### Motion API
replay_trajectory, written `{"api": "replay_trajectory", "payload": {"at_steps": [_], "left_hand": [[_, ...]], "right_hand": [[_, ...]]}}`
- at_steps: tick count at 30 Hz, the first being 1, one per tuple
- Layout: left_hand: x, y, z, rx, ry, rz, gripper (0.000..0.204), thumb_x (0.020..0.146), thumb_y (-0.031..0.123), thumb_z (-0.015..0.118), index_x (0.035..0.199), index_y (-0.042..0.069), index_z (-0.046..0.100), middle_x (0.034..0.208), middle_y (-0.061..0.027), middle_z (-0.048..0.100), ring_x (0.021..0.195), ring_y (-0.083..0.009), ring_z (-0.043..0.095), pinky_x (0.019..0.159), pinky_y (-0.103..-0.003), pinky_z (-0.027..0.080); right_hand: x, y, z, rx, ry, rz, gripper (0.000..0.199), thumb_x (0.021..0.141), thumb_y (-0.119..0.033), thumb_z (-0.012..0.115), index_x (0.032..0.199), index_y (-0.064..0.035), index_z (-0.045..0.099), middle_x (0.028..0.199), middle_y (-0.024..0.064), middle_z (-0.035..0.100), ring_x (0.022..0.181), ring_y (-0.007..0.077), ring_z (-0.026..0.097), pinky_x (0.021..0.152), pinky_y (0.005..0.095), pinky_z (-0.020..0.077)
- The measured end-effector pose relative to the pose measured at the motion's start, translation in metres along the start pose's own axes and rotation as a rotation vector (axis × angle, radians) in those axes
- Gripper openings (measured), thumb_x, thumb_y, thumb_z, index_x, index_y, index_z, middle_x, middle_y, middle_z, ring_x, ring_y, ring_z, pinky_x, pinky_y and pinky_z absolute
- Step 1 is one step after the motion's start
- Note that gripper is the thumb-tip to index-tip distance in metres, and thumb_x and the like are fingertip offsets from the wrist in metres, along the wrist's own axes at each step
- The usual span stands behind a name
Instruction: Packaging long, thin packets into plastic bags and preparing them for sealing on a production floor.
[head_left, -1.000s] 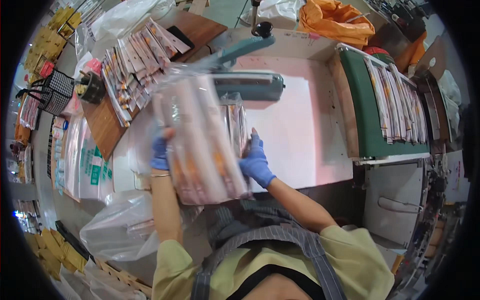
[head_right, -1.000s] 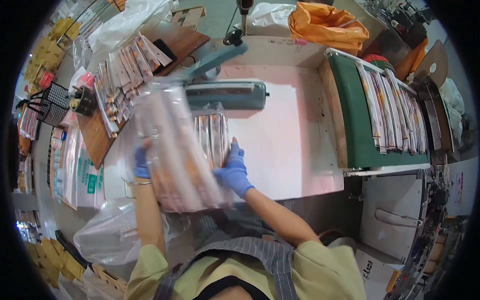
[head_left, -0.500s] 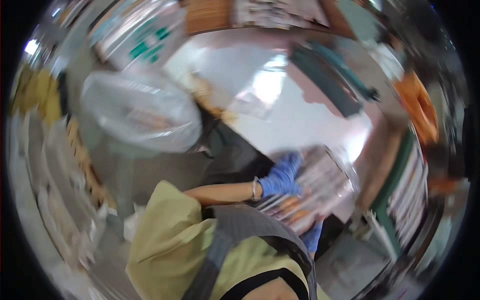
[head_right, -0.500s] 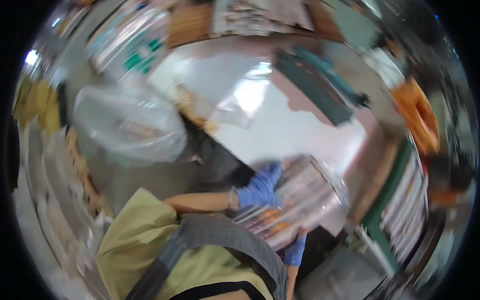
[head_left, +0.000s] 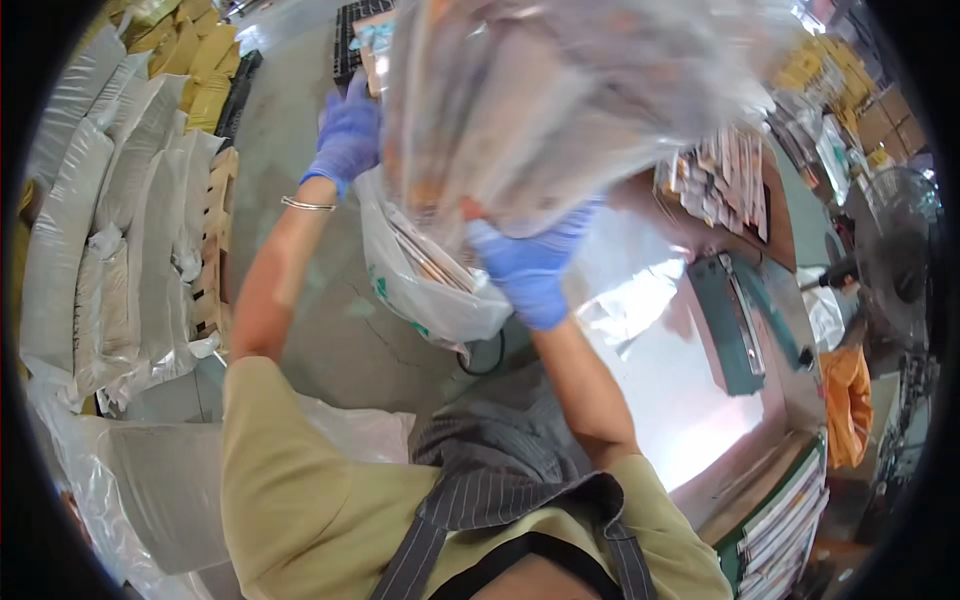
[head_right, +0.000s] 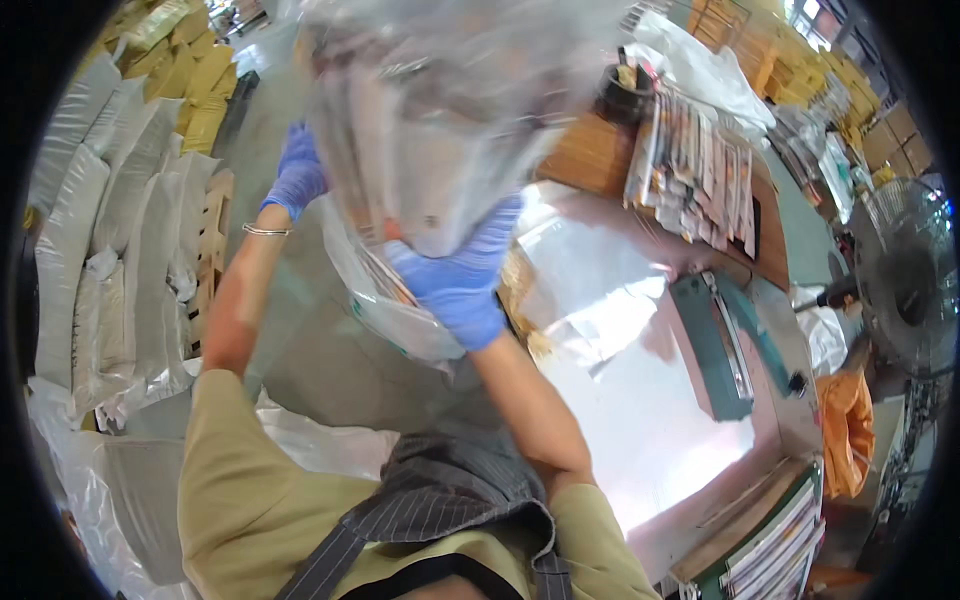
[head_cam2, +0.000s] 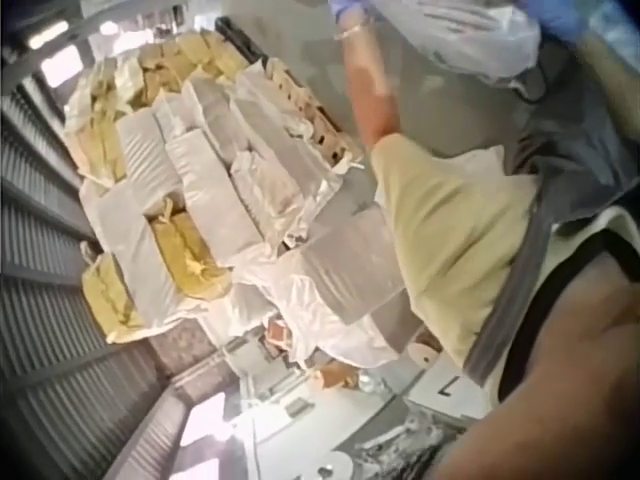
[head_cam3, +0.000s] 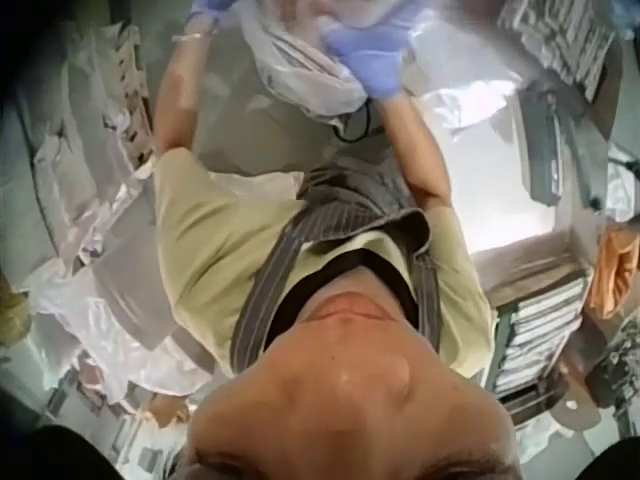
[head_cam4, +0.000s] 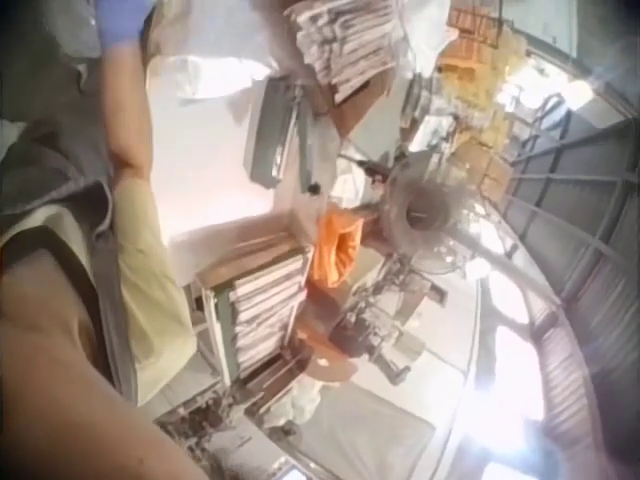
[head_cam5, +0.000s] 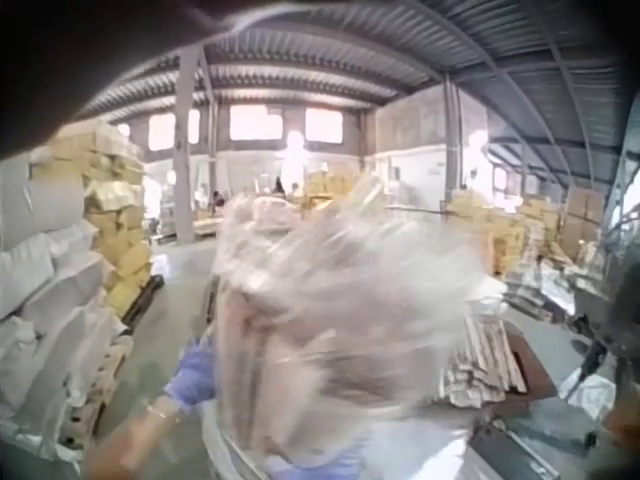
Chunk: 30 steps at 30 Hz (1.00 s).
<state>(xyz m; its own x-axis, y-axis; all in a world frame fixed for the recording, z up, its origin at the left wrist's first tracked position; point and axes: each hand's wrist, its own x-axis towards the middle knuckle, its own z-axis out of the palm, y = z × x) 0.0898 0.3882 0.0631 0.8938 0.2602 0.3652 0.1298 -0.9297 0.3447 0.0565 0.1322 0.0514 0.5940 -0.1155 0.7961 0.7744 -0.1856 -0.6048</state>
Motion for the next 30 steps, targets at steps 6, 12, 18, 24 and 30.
{"api": "replay_trajectory", "payload": {"at_steps": [6,12,18,24,30], "left_hand": [[0.009,-0.061,-0.021,-0.805,-0.789,-0.108,0.057,0.075,0.017,0.059,0.127,0.005,0.038,0.127,-0.0086,0.041,0.115,-0.0187,0.04,0.099,-0.029,0.031],[-0.015,-0.053,0.005,-0.371,-0.521,0.292,0.066,0.064,0.003,0.058,0.127,0.002,0.038,0.123,-0.0162,0.045,0.11,-0.0243,0.046,0.094,-0.03,0.037],[0.014,-0.044,0.044,-0.468,-0.414,0.059,0.059,0.066,0.01,0.06,0.122,0.0,0.043,0.115,-0.0184,0.052,0.105,-0.0266,0.051,0.091,-0.031,0.041],[0.006,-0.08,0.065,-0.372,0.0,-0.07,0.053,0.069,0.014,0.062,0.117,0.0,0.047,0.092,-0.0169,0.062,0.084,-0.0248,0.06,0.077,-0.033,0.046],[0.11,-0.141,0.046,-1.056,-0.116,-0.626,0.031,0.071,0.037,0.063,0.087,0.011,0.063,0.079,-0.0192,0.062,0.069,-0.0265,0.062,0.059,-0.044,0.049]], "right_hand": [[-0.1,0.054,0.044,0.311,-0.554,0.413,0.095,0.056,-0.02,0.076,0.129,0.0023,0.019,0.117,0.0161,0.043,0.107,0.025,0.045,0.091,0.0335,0.037],[-0.105,0.081,0.061,-0.478,-1.333,0.503,0.083,0.06,-0.021,0.071,0.125,0.0017,0.025,0.103,0.0244,0.054,0.09,0.0378,0.056,0.078,0.0395,0.0452],[-0.154,0.118,0.098,0.091,-1.192,0.903,0.056,0.079,-0.03,0.051,0.123,0.0025,0.036,0.109,0.0179,0.053,0.097,0.0271,0.053,0.084,0.035,0.0424],[-0.144,0.084,-0.007,0.27,-1.264,0.638,0.039,0.09,-0.022,0.039,0.119,0.0044,0.043,0.107,0.0163,0.054,0.095,0.0292,0.054,0.088,0.0379,0.0406],[-0.02,-0.01,0.041,-0.191,-0.993,0.562,0.022,0.08,-0.019,0.061,0.083,0.0034,0.062,0.07,0.0068,0.058,0.067,0.0092,0.051,0.063,0.0219,0.0422]]}}
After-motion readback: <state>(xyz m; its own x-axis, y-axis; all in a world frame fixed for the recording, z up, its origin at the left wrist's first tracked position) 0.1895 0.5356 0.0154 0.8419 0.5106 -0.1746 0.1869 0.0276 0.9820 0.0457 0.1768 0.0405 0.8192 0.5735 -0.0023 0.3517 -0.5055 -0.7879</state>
